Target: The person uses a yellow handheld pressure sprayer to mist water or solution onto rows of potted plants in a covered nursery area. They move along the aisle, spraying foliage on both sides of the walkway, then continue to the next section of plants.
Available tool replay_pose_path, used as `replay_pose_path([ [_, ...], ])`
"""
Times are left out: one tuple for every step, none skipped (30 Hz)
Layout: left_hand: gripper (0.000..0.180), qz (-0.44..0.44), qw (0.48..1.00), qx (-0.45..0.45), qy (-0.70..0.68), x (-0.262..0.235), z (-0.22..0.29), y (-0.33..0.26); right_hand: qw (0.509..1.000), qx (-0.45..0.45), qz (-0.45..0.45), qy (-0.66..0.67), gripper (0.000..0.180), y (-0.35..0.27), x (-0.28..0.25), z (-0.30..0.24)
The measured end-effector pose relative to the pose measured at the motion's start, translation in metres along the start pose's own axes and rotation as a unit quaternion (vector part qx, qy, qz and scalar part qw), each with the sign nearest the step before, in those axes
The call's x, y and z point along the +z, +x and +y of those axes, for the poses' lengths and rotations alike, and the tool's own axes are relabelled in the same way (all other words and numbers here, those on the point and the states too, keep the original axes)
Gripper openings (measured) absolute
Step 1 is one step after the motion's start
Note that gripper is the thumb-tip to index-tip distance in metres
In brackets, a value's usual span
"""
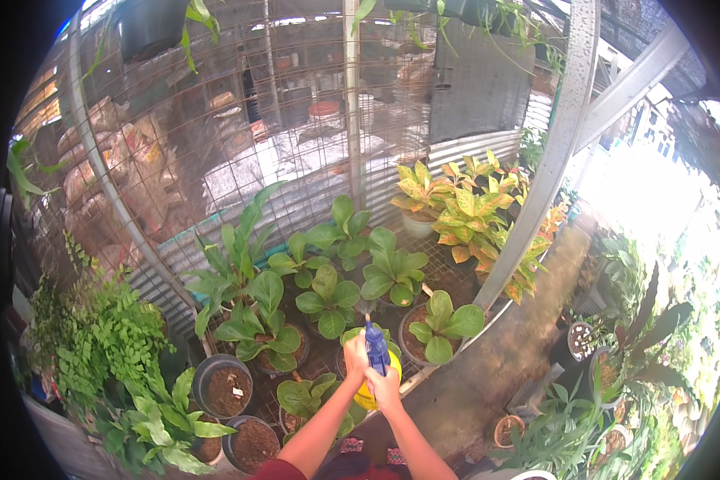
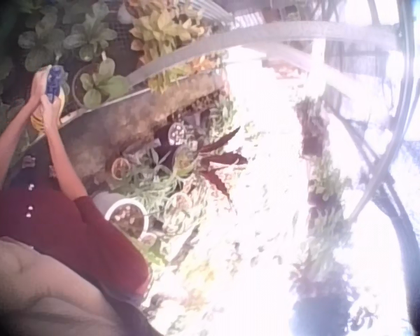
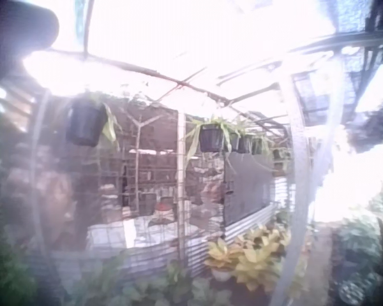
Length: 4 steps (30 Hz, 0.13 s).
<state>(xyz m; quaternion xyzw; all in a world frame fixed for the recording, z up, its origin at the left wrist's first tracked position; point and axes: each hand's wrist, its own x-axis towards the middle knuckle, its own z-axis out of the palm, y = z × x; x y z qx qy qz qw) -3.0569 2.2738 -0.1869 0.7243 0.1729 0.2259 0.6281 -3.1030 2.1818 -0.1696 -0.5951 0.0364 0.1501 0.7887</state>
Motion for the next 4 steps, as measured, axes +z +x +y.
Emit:
replay_pose_path([
  [0.048,-0.003,0.999,-0.036,0.021,-0.001,-0.017,-0.005,1.000,0.019,0.007,-0.015,0.014,0.000,-0.003,0.011],
  [0.047,0.027,0.996,-0.062,0.049,-0.006,-0.043,-0.007,0.999,0.046,0.001,-0.009,0.014,-0.001,0.003,0.023],
  [0.045,0.025,0.996,-0.085,0.006,-0.004,-0.050,-0.015,0.997,0.071,0.010,-0.003,0.013,0.000,-0.001,0.034],
  [0.045,0.006,0.992,-0.112,0.059,-0.008,-0.059,-0.019,0.996,0.089,0.011,-0.018,0.013,0.001,-0.005,0.042],
])
